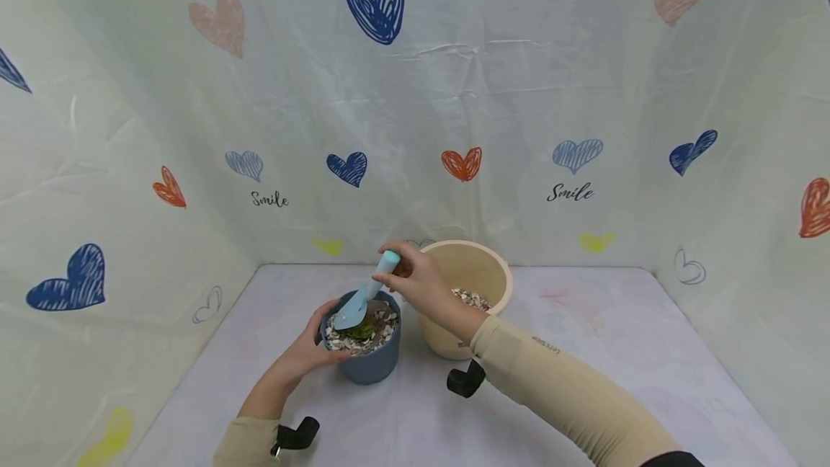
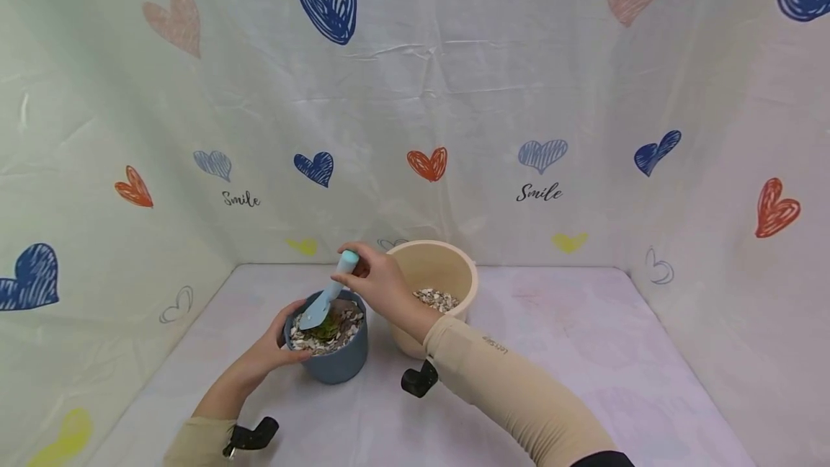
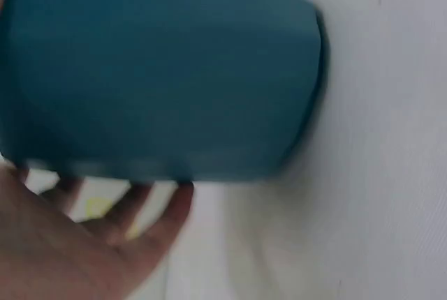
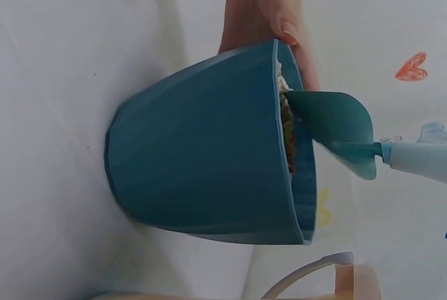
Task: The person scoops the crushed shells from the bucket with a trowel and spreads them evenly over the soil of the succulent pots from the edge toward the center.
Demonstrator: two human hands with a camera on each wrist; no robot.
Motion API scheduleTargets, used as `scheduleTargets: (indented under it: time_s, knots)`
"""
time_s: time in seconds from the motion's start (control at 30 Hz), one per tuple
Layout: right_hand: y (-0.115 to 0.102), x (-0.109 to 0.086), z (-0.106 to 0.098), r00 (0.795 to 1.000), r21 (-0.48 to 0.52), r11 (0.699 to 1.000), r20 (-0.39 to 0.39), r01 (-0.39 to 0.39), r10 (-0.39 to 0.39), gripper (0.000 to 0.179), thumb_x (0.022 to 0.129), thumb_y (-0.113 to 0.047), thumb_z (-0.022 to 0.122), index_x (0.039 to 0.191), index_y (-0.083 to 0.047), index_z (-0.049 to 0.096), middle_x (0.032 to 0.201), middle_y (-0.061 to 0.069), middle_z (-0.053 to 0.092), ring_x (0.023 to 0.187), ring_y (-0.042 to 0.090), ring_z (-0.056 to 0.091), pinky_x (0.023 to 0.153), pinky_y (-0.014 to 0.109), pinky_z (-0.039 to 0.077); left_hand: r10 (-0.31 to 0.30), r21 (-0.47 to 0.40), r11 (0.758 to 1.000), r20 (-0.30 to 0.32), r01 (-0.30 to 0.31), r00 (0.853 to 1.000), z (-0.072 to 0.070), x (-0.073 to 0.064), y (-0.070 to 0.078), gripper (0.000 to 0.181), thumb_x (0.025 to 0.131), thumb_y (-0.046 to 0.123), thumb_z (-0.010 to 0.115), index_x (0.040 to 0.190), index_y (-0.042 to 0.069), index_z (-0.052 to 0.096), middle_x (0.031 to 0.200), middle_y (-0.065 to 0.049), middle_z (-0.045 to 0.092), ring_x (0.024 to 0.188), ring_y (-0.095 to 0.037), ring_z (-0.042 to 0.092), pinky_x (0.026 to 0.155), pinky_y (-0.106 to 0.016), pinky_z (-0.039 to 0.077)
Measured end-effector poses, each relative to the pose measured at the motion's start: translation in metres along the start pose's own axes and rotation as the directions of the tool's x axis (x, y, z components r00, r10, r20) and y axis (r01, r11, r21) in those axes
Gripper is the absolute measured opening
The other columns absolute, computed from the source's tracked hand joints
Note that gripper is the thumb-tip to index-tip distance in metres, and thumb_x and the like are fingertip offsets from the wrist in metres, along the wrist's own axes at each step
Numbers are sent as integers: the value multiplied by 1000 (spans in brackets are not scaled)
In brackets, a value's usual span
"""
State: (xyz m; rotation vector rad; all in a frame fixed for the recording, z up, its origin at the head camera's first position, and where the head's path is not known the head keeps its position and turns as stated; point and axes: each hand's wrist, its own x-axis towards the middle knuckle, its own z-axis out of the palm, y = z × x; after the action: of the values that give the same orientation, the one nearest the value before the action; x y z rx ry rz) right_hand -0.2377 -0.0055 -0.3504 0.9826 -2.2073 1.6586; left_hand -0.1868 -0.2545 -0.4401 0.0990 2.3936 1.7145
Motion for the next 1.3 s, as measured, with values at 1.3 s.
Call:
scheduleTargets:
  time_s: [1.3]
  knots:
    - [-7, 10, 2, 995, -80, 992, 12, 100, -99, 38, 86, -11, 75, 121, -4, 62, 88, 6, 67, 69, 9, 64, 62, 23, 54, 174, -72, 984, 183, -163, 968, -19, 25, -13, 104, 75, 20, 83, 156, 15, 16, 152, -21, 23, 137, -40, 23, 105, -56, 25]
